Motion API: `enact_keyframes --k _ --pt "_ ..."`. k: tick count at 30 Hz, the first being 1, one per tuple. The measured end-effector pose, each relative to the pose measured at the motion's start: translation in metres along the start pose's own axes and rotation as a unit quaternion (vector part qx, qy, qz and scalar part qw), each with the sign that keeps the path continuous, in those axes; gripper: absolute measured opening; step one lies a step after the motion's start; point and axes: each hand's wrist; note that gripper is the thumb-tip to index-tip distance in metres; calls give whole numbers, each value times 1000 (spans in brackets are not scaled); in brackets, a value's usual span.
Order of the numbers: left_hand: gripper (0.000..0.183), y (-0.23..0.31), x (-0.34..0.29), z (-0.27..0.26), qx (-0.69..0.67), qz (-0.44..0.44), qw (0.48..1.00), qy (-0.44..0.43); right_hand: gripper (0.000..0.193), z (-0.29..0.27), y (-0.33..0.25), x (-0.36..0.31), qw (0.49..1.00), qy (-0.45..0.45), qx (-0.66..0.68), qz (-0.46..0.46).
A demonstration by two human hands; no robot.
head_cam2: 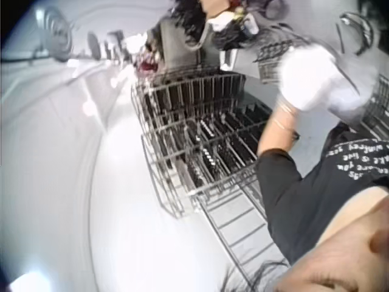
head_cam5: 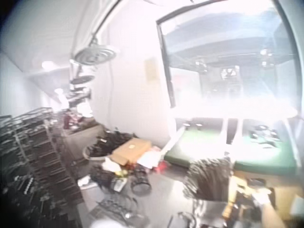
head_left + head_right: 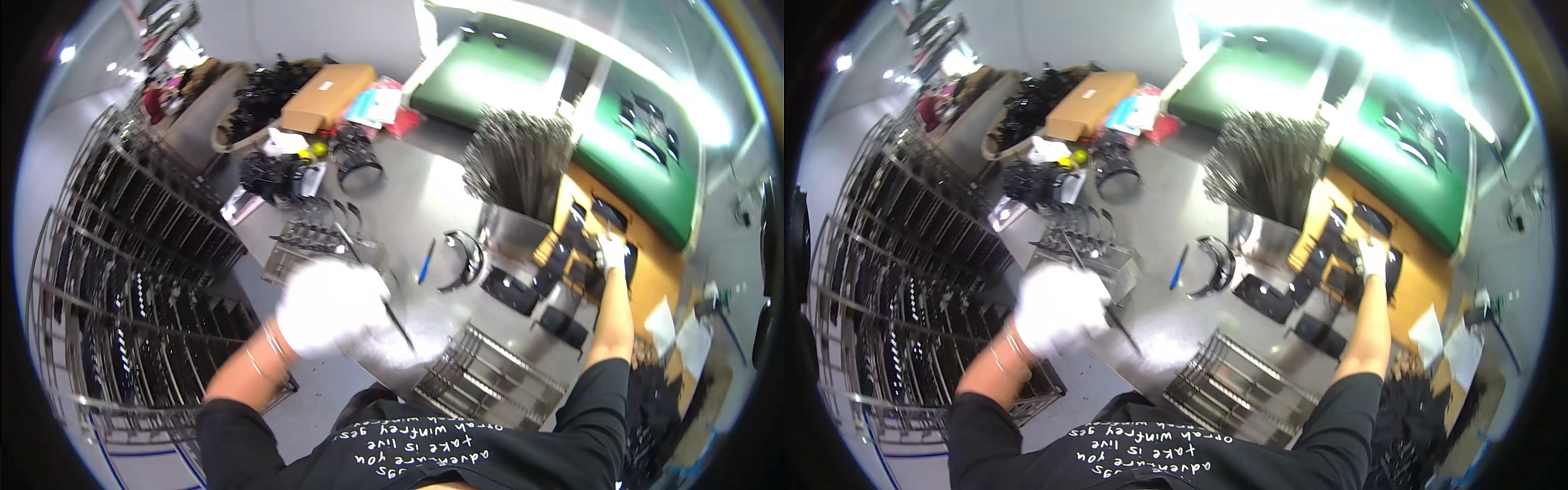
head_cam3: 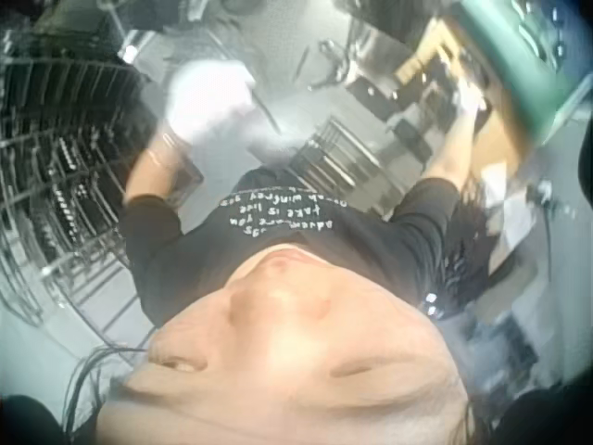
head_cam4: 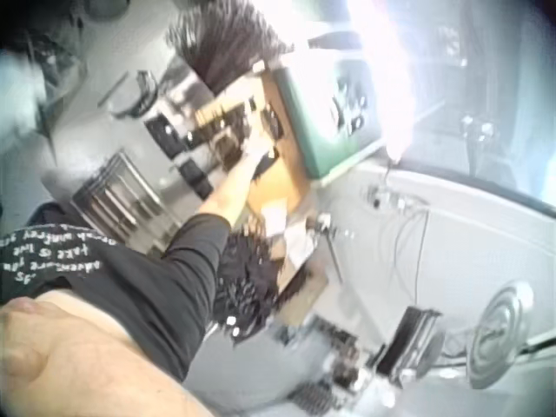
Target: The person assembles sunglasses by attaching black plastic arms to frames using a metal jig. They repeatedly pick up frames and arms, align them in the jig, and secure them before placing the completed units on the table.
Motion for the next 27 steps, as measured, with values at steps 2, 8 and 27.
enact_keyframes --k 2,8,27 --pt "21 -93 1 -25 -22 -179 928 327 18 28 1 19 995 4 -81 -62" --pt "28 -152 -6 0 -14 -277 894 351 29 33 4 -17 970 169 -88 -148" --pt "116 90 20 73 -673 219 704 -61 14 -21 -206 -533 883 51 103 -456"
Point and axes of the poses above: each hand's wrist, its own x-axis towards the middle knuckle, its own z-axis out of the palm, y = z × x, and after that the axes turned 10 degrees about y, right-handed
